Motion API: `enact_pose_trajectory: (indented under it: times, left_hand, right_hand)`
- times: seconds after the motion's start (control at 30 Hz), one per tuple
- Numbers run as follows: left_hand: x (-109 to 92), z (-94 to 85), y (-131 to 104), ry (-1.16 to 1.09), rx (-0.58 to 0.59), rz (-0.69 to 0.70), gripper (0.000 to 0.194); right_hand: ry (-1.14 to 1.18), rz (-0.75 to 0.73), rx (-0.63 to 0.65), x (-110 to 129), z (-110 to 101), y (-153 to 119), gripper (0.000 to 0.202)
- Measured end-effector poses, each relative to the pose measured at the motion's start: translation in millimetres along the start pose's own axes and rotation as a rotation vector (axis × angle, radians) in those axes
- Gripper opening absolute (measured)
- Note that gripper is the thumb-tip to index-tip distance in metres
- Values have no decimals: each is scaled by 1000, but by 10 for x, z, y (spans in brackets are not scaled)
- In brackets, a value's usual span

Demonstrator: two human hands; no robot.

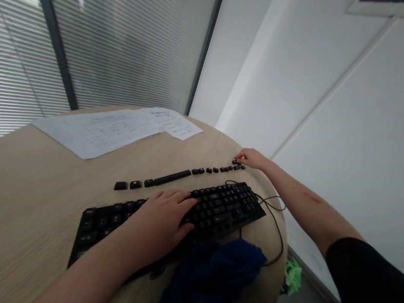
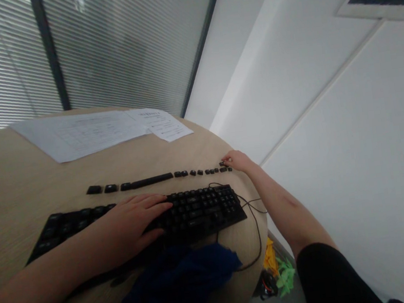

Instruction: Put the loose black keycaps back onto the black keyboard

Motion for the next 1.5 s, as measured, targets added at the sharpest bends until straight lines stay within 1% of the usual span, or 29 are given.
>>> enact_pose_trajectory:
  times: [0.17,0.27,0.37,0.43,0.5,0.53,0.6,0.67,0.73,0.8,0.83,0.9,1.03,1.13,1.33,1.5]
  left_hand:
    - [12,21,-7,-1,-10,11,49]
    - [13,22,-6,-8,-9,11,49]
    - [18,23,-5,-19,-2,8,50]
    - [29,27,-6,-25,-13,12,50]
    - [46,33,-11,-30,-38,22,49]
    - [57,39,-13,-32,-48,26,49]
    - [74,54,-17,-29,-52,34,49]
    - [81,68,-16,-20,-47,43,50]
    - [76,78,-9,-13,-42,51,50]
    - [69,82,1,-13,-44,48,50]
    - [65,83,6,-15,-47,46,50]
    - [60,80,15,-17,-58,43,50]
    - [63,71,27,-7,-51,33,51]
    - [68,62,33,1,-35,23,53]
    - [70,47,37,-9,-54,29,54]
    - [77,45,27,-12,-72,41,52]
  right_hand:
    - [-25,-22,42,61,80,90,31]
    - [-20,-23,44,118,83,128,29]
    - [15,-18,20,181,-2,114,27]
    - [55,-13,-9,204,-104,23,27]
    - [100,-14,-34,201,-215,-173,29]
    - [127,-19,-43,190,-267,-315,29]
    - [194,-36,-52,157,-351,-679,29]
    - [326,-73,-45,123,-406,-1101,28]
    - [382,-85,-8,91,-413,-1496,27]
    - [387,-85,39,74,-380,-1798,25]
    - [379,-81,60,71,-352,-1904,25]
    - [354,-73,96,79,-277,-2034,24]
    - [272,-74,94,118,-120,-2090,25]
    - [211,-78,70,130,-54,-2079,26]
    - [223,-94,94,109,-39,-2062,25]
    - [229,-141,68,88,-32,-2066,27]
Point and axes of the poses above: each hand's wrist, its own y-axis towards the middle knuckle, its own z-axis out of the palm, x = y × z, the point moved 4 cm from there along y, towards the middle knuckle, and after that the axes turned 13 degrees about z, right-handed, at the moved point
